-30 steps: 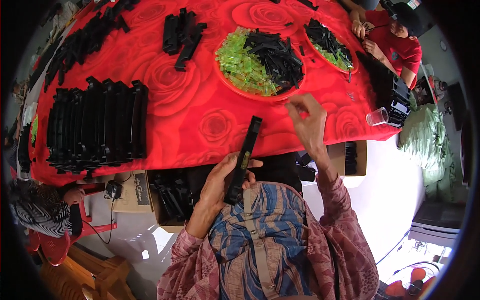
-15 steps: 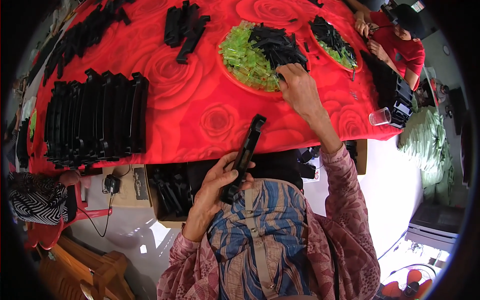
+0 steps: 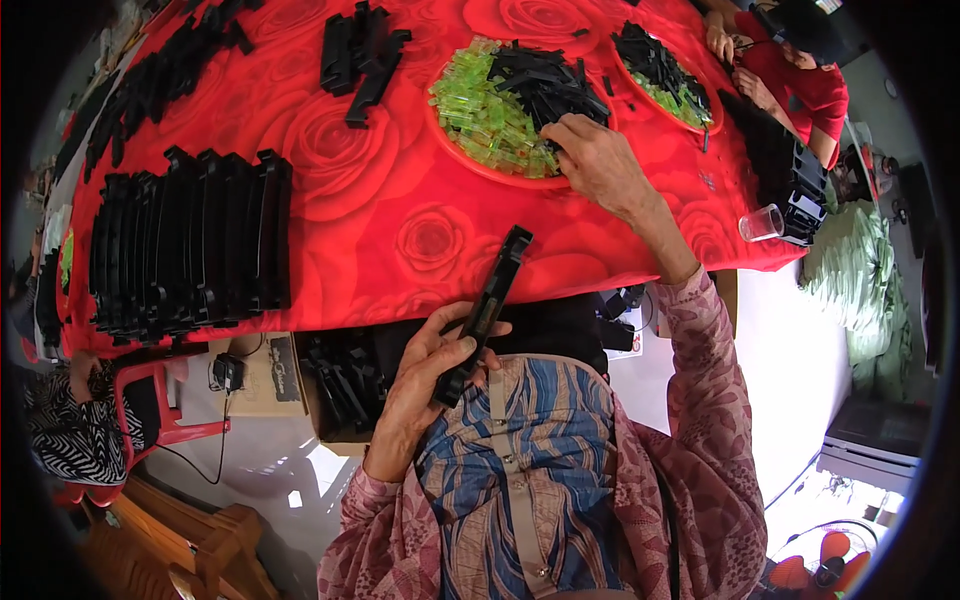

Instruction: The person assembles plastic cartridge housings by hand, inserting small plastic parts and springs into the housings.

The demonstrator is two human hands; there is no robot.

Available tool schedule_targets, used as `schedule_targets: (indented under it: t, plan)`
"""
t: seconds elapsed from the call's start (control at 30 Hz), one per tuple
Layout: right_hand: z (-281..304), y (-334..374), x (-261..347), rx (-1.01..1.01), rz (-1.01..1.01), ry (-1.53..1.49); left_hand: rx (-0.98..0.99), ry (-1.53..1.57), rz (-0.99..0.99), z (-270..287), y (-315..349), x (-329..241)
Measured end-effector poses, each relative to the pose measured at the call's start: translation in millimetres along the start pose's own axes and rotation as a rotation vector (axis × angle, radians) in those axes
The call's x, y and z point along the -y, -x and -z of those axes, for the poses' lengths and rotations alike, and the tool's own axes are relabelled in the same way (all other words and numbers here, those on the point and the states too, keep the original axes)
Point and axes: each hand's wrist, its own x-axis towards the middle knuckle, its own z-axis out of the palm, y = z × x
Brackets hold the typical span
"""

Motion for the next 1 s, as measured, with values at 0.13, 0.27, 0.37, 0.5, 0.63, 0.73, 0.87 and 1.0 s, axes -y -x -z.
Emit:
schedule_targets:
  t: [0.13, 0.27, 0.37, 0.5, 0.63, 0.73, 0.87, 1.0]
  plan:
    - [4, 7, 3, -0.290, -0.027, -0.199, -0.015, -0.064, -0.055, -5, -3, -9]
    - [14, 16, 20, -0.469, -0.246, -0.503, -0.131, -0.141, -0.139, -11, -11, -17]
    - [12, 22, 27, -0.510, -0.286, -0.829, -0.146, -0.112, -0.149, -7, -14, -15]
    - [24, 27, 44, -0.527, -0.408, -1.206, -0.145, -0.081, -0.179, -6, -16, -10]
    - [26, 32, 48, -0.452, -0.344, -1.340, -0.179, -0.113, -0.194, -11, -15, -10]
    - [26, 34, 54, -0.437, -0.330, -1.434, -0.155, -0.085, -0.192, -8, -18, -14]
    - [24, 36, 67, -0.358, -0.341, -1.581, -0.133, -0.050, -0.197, -21, -24, -25]
    - [23, 44, 94, -0.255, -0.400, -1.631, -0.161, -0.096, -0.240, -26, -34, -24]
